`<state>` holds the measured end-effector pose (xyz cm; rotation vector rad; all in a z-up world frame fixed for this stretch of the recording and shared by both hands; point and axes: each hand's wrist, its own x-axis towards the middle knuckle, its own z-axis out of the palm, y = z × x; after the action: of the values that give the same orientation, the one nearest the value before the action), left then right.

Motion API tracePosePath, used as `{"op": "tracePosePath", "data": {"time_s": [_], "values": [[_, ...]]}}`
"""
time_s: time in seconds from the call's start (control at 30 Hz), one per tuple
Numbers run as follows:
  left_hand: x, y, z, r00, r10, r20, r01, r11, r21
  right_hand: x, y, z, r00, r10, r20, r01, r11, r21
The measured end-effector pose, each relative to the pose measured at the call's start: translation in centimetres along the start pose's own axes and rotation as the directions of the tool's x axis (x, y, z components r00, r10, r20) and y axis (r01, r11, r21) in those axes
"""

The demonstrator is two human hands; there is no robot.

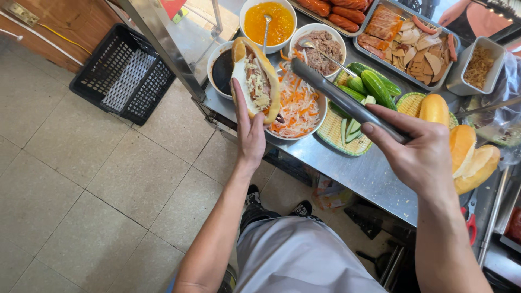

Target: The person prepares several baguette sandwiches at a food stall. They cut the bread, spread condiments, and add sliced meats, pickled vegetables, and sauces using tongs and spoons. The finished sandwiches are placed on a warming rack and one is wrapped in paper.

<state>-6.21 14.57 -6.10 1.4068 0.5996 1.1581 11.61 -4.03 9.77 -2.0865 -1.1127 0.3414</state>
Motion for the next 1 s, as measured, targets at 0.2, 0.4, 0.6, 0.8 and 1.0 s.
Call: {"op": "tracePosePath", "data": {"time_s": [0.2,0.4,0.6,0.8,1.0], "values": [[-0.5,0.5,1.2,0.996,0.083,0.027,-0.085,0.995,0.060,1.5,-5.1,2.3,0.993,-0.117,0.012,0.118,0.989,-0.089],[-1.6,2.6,2.1,1.000,0.004,-0.026,-0.003,0.999,0.052,1.9,-4.8,6.1,0.946,-0.320,-0.046,0.313,0.941,-0.126],[-0.5,3.8,1.8,0.996,-0.057,-0.070,0.058,0.998,0.008,-0.2,-4.7,5.3,0.978,-0.208,-0.033,0.201,0.967,-0.157],[0.1,3.9,1.5,0.966,-0.244,-0.086,0.205,0.925,-0.321,-0.8,-5.9,3.9,0.978,-0.200,0.056,0.207,0.960,-0.191],[-1.3,3.8,1.4,0.999,-0.039,-0.021,0.041,0.994,0.100,0.0,-4.8,4.2,0.980,-0.184,0.075,0.196,0.955,-0.221]]}}
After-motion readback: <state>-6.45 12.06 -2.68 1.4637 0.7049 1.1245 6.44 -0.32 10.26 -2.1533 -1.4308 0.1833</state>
